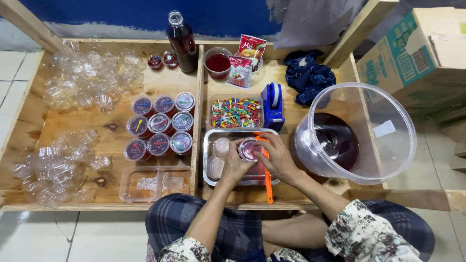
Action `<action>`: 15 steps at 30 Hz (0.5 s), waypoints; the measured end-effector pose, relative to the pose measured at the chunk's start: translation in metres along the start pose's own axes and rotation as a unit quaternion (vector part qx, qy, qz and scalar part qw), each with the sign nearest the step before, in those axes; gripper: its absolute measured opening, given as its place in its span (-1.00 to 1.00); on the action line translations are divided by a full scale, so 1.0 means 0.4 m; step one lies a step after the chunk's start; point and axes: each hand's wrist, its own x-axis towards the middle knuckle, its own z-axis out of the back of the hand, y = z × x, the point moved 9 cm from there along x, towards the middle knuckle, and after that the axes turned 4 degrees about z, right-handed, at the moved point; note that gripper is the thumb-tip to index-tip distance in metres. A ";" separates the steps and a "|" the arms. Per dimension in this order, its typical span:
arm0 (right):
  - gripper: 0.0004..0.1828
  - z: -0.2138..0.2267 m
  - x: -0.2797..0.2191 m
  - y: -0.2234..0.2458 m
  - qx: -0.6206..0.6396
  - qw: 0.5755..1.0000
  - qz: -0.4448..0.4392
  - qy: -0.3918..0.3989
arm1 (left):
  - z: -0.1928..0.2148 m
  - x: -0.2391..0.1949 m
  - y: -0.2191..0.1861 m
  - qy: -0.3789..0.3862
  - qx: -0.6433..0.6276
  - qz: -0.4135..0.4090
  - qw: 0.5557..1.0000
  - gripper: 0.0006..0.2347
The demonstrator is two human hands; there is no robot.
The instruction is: The person scoops dark liquid from a large plastic container into small plastic cups, places lids on the cups, and organizes them on a wooden tray.
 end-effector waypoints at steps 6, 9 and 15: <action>-0.42 -0.070 -0.032 -0.087 0.237 0.896 -0.366 0.084 | -0.001 0.004 -0.004 -0.005 -0.010 -0.062 0.998 -0.27; -0.45 -0.097 -0.061 -0.119 0.309 0.866 -0.392 0.029 | -0.003 0.006 0.000 -0.008 -0.022 -0.084 0.996 -0.28; -0.53 -0.116 -0.080 -0.125 0.368 0.832 -0.413 -0.032 | -0.016 0.022 0.032 0.007 -0.051 -0.096 0.994 -0.24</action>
